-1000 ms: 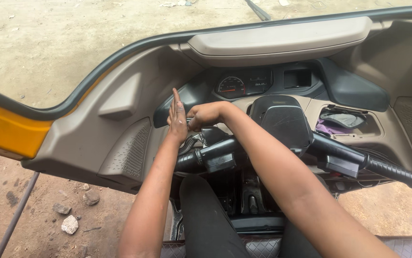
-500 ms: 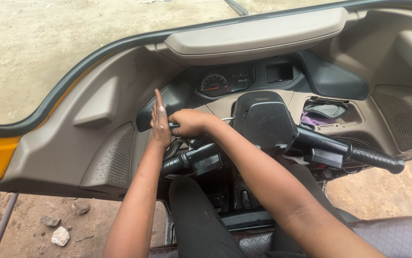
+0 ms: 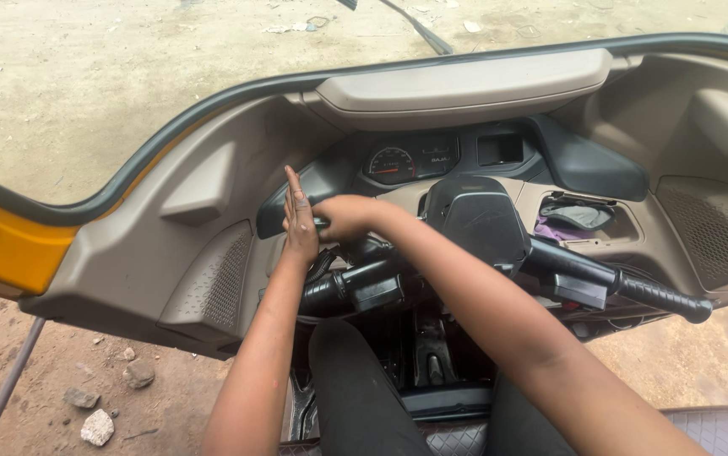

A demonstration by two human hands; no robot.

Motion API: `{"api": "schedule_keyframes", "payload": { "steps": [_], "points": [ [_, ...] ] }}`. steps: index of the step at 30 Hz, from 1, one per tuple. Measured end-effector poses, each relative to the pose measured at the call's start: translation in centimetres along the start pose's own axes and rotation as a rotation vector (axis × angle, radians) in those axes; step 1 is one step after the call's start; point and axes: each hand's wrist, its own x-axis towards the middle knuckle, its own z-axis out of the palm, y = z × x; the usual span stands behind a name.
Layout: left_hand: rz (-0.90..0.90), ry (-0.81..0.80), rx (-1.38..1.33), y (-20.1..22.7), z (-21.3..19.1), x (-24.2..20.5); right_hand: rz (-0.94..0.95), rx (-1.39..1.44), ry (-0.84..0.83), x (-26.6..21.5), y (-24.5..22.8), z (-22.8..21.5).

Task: The person uses a screwdriver to remove screws from the dashboard area of a vehicle, then removes a component and wipes it with a cloth.

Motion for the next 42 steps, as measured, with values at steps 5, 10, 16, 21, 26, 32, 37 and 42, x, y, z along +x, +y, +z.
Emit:
{"api": "schedule_keyframes", "payload": {
  "steps": [5, 10, 16, 21, 26, 32, 37, 42],
  "points": [
    [-0.071, -0.01, 0.062, -1.9, 0.6, 0.5, 0.479, 0.354, -0.485, 2.0, 2.4, -0.7],
    [-0.029, -0.063, 0.077, -2.4, 0.3, 0.5, 0.454, 0.32, -0.339, 1.4, 2.2, 1.7],
    [-0.008, -0.079, 0.145, 0.0, -0.8, -0.5, 0.439, 0.033, -0.174, -1.0, -3.4, 0.0],
    [0.14, -0.019, 0.178, 0.4, -0.8, -0.4, 0.344, -0.138, -0.048, -1.8, -4.2, 0.2],
    [0.07, 0.028, 0.212, 0.2, -0.5, -0.2, 0.313, -0.308, 0.14, -2.0, -3.4, 2.8],
    [0.106, 0.388, 0.27, 4.9, -1.1, -2.4, 0.199, -0.248, 0.417, -2.0, -5.0, 0.2],
    [0.064, 0.659, 0.408, 9.3, -1.3, -10.0, -0.084, 0.139, 0.983, -9.5, -10.3, -6.9],
    [-0.229, 0.347, 0.804, 9.5, -0.9, -11.0, -0.063, 0.931, 1.282, -25.9, -9.8, -11.3]
  ]
}}
